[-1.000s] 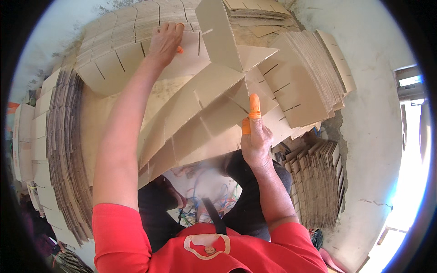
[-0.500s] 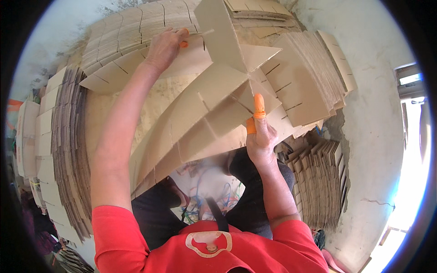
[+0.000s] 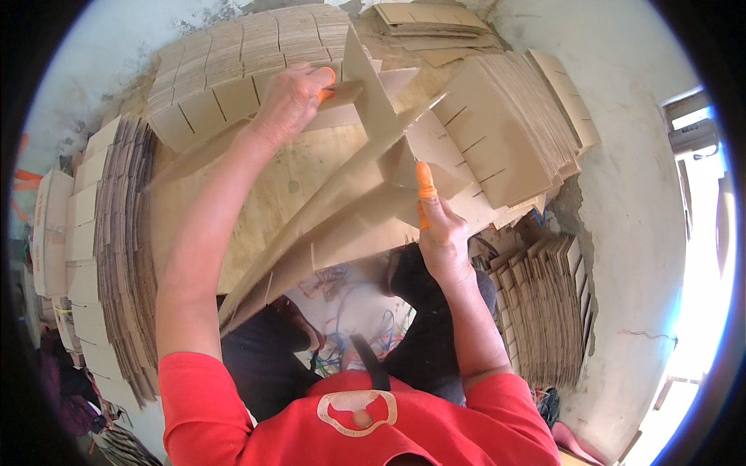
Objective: The person sits on the floor and repeatedly picks up flat cardboard sheets, folds them along pre-scored lines to form partitioned dividers, and stacks the finished units. The person handles the cardboard by hand without visible tools.
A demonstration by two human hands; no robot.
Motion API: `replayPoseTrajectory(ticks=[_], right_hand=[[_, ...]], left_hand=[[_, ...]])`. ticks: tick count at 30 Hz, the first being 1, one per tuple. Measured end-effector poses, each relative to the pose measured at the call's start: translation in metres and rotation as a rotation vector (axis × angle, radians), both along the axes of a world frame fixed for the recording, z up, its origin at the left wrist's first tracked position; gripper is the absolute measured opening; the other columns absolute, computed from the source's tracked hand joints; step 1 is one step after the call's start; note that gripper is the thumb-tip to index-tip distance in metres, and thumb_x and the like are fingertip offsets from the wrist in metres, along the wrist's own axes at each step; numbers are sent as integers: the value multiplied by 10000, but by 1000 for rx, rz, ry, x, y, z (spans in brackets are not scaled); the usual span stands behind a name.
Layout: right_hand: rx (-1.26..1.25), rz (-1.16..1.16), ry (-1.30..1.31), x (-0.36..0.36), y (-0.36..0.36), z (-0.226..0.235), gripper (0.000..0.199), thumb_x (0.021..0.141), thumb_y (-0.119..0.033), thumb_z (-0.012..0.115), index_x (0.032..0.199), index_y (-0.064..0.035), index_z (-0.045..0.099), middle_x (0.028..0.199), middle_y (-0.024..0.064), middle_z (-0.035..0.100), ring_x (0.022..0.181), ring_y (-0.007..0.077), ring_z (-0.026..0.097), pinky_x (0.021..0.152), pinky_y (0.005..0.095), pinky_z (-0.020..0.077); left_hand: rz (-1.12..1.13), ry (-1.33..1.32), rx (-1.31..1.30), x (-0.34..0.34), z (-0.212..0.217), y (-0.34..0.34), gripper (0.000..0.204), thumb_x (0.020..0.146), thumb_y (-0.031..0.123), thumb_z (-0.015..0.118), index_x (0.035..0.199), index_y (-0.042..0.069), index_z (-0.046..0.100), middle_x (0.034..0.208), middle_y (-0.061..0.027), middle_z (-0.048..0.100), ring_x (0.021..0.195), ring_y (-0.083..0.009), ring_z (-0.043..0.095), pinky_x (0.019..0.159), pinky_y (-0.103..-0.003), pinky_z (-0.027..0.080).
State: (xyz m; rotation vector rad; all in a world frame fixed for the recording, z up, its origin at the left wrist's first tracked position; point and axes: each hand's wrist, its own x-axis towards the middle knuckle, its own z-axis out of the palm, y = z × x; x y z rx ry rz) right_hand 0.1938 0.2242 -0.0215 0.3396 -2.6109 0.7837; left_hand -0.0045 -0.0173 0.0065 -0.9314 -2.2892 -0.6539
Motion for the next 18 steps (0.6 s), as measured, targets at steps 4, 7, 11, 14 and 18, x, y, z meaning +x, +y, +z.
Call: replayPoseTrajectory(ticks=[4,7,11,14,18], right_hand=[[24,-19,-170,8,4,5,842,751,125,464,1514,-193,300,1000,226,636,808,414,652,713,496,540],[172,-55,-283,15,10,20,786,763,91,482,1487,-180,340,978,218,632,801,415,650,702,497,533],[338,-41,-359,7,18,31,612,799,28,518,1386,-139,468,934,196,632,811,406,649,687,482,524],[313,25,-296,-13,41,10,501,813,-14,567,1305,-105,540,941,183,643,843,396,649,716,471,523],[-213,109,-305,-20,70,36,438,843,-104,716,1268,-89,616,1161,140,663,1021,307,654,855,371,531]], left_hand=[[-141,-96,70,24,13,13,137,772,4,685,820,21,557,688,-127,539,666,-307,542,597,-418,434],[-134,-264,21,34,16,10,151,798,89,698,857,44,566,709,-127,580,703,-318,569,593,-434,444],[-73,-312,-52,35,-10,-6,281,824,205,725,1019,36,613,804,-162,603,772,-346,580,656,-429,459],[49,-395,-50,69,8,-10,499,809,285,754,1193,7,597,954,-184,641,878,-349,594,770,-416,482],[44,-320,-40,159,63,-30,584,718,186,831,1224,9,598,1055,-174,647,934,-325,612,801,-399,498]])
